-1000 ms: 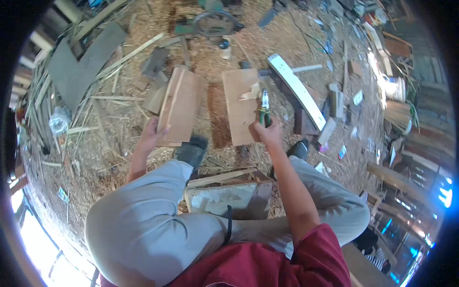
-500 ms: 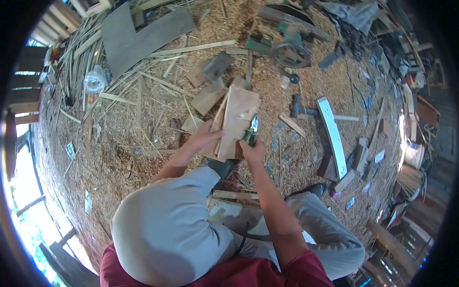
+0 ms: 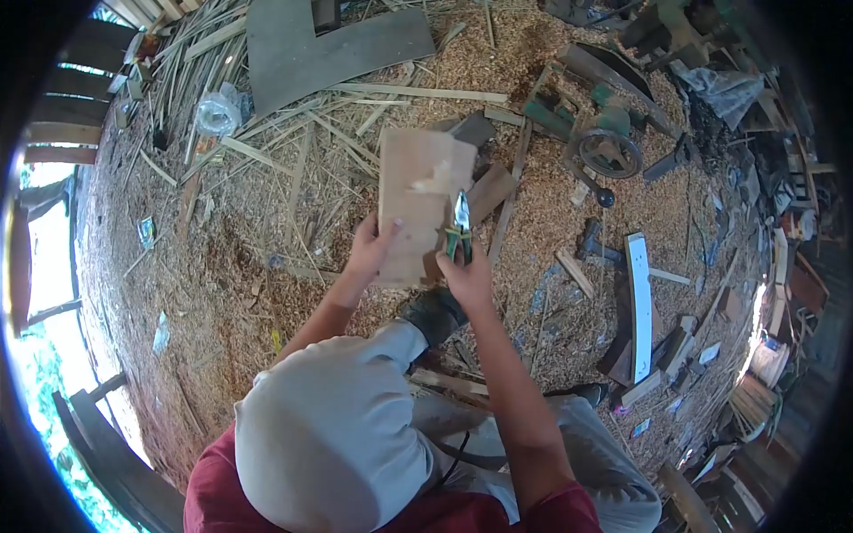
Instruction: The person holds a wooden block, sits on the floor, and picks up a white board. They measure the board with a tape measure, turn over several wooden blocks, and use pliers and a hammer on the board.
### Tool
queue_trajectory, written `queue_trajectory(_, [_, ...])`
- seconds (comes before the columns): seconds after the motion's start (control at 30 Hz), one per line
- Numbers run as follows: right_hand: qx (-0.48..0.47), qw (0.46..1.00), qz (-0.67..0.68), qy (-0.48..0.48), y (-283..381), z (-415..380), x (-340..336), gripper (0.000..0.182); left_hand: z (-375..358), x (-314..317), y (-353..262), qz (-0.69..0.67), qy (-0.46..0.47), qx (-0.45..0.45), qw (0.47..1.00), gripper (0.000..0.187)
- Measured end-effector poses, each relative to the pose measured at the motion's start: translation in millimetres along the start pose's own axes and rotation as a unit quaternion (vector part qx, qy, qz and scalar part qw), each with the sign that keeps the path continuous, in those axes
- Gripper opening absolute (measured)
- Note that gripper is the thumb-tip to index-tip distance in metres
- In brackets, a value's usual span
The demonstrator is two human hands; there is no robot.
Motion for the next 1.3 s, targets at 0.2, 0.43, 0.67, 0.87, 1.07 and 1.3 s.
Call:
queue_trajectory(0.2, [-0.046, 0.999, -0.02, -0.02, 17.0, 48.5, 10.7, 0.028, 68.0, -28.1, -53.6, -0.119, -0.08, 0.013, 0.99, 0.055])
queue_trajectory(0.43, [0.02, 0.984, -0.108, -0.138, -6.3, 38.6, -19.1, 0.028, 124.9, -54.1, -52.7, 0.203, -0.199, 0.012, 0.959, 0.06])
queue_trajectory(0.67, [0.124, 0.937, -0.267, -0.188, -55.0, 38.6, -57.0, 0.038, 18.3, -18.8, 26.0, 0.464, 0.088, 0.212, 0.855, 0.062])
queue_trajectory(0.87, [0.074, 0.909, -0.337, -0.235, -49.7, 55.3, -59.9, 0.033, -13.5, -22.1, 17.3, 0.558, 0.187, 0.234, 0.774, 0.082])
queue_trajectory(1.07, [0.012, 0.926, -0.279, -0.253, -13.2, 87.6, -38.8, 0.03, 12.6, -18.0, 22.3, 0.647, 0.24, 0.237, 0.684, 0.095])
queue_trajectory(1.3, [0.007, 0.924, -0.179, -0.338, -27.4, 114.5, 9.6, 0.021, 21.7, -1.2, 1.0, 0.627, 0.307, 0.183, 0.692, 0.088])
Point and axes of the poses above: each hand's wrist, its own z-axis towards the middle knuckle, its own x-axis out of the palm, y = z × x, the point moved 2 cm from there along z, towards the middle knuckle, and after that the axes turned 4 degrees about -z, right-handed, at the moved point
